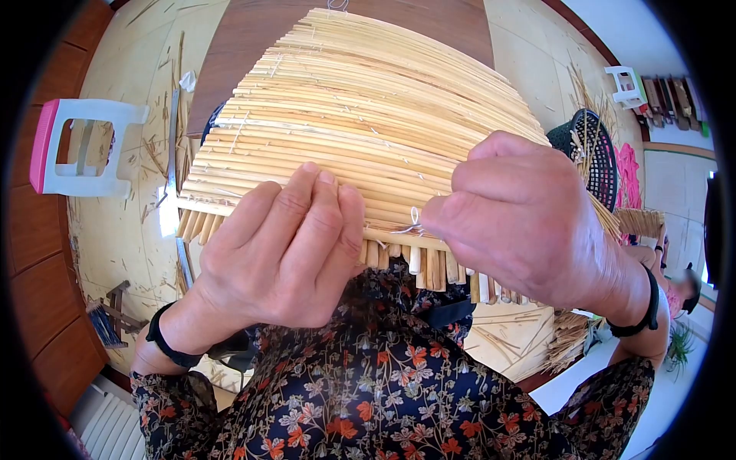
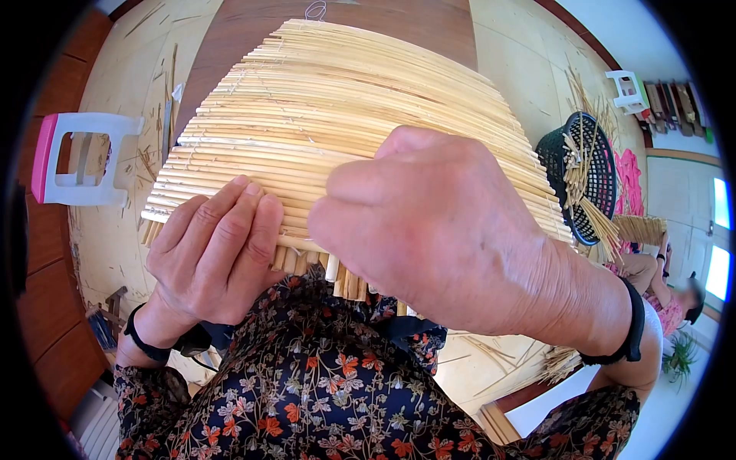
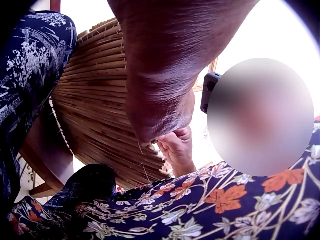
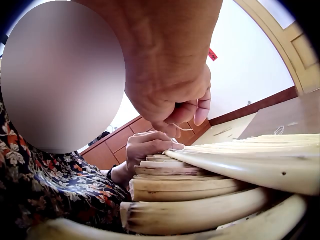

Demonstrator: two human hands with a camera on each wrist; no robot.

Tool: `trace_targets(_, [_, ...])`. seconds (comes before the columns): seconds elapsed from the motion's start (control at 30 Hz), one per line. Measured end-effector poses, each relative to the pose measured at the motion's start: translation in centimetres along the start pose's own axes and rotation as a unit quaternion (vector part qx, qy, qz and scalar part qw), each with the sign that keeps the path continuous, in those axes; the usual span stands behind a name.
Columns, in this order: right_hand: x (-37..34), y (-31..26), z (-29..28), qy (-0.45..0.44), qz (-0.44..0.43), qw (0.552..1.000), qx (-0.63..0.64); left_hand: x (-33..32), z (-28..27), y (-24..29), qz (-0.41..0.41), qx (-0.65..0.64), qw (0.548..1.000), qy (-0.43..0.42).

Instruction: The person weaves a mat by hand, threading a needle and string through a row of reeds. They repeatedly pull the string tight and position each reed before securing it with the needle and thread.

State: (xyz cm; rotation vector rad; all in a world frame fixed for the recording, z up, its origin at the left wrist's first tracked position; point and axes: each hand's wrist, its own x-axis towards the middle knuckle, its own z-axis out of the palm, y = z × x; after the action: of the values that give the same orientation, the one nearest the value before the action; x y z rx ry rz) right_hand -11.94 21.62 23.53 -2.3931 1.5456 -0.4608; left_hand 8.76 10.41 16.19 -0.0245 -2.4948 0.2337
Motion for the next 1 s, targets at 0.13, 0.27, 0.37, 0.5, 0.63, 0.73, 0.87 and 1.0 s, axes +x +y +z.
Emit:
trace_targets(0.13, [0.0, -0.1, 0.0, 0.003, 0.001, 1.0, -0.005, -0.7, -0.4, 0.0, 0.012, 0.012, 0.999, -0.051])
trace_targets(0.27, [0.1, -0.4, -0.1, -0.004, 0.004, 1.0, -0.001, -0.7, -0.4, 0.0, 0.013, 0.017, 0.999, -0.05])
trace_targets(0.37, [0.4, -0.8, -0.2, 0.002, -0.022, 1.0, 0.014, -0.6, -0.4, 0.0, 0.015, 0.018, 0.999, -0.047])
trace_targets(0.5, [1.1, -1.6, -1.1, -0.075, -0.032, 0.996, -0.021, -0.2, -0.2, 0.1, 0.007, 0.01, 1.0, -0.024])
trace_targets(0.63, [2.1, -1.7, -1.6, -0.176, 0.019, 0.984, 0.02, -0.1, -0.1, 0.0, 0.015, -0.002, 1.0, -0.01])
trace_targets(0.73, [1.3, -0.6, -0.6, -0.154, 0.005, 0.986, 0.069, 0.6, -1.0, 0.6, 0.009, -0.032, 0.997, -0.066])
trace_targets(0.87, [1.7, -0.2, -0.1, -0.062, -0.014, 0.996, 0.059, 0.0, -0.6, 0.5, 0.034, -0.046, 0.996, -0.069])
trace_targets(1.0, [3.4, 0.4, -0.4, 0.047, 0.01, 0.998, 0.05, 1.1, -1.9, -2.7, 0.052, -0.034, 0.996, -0.07])
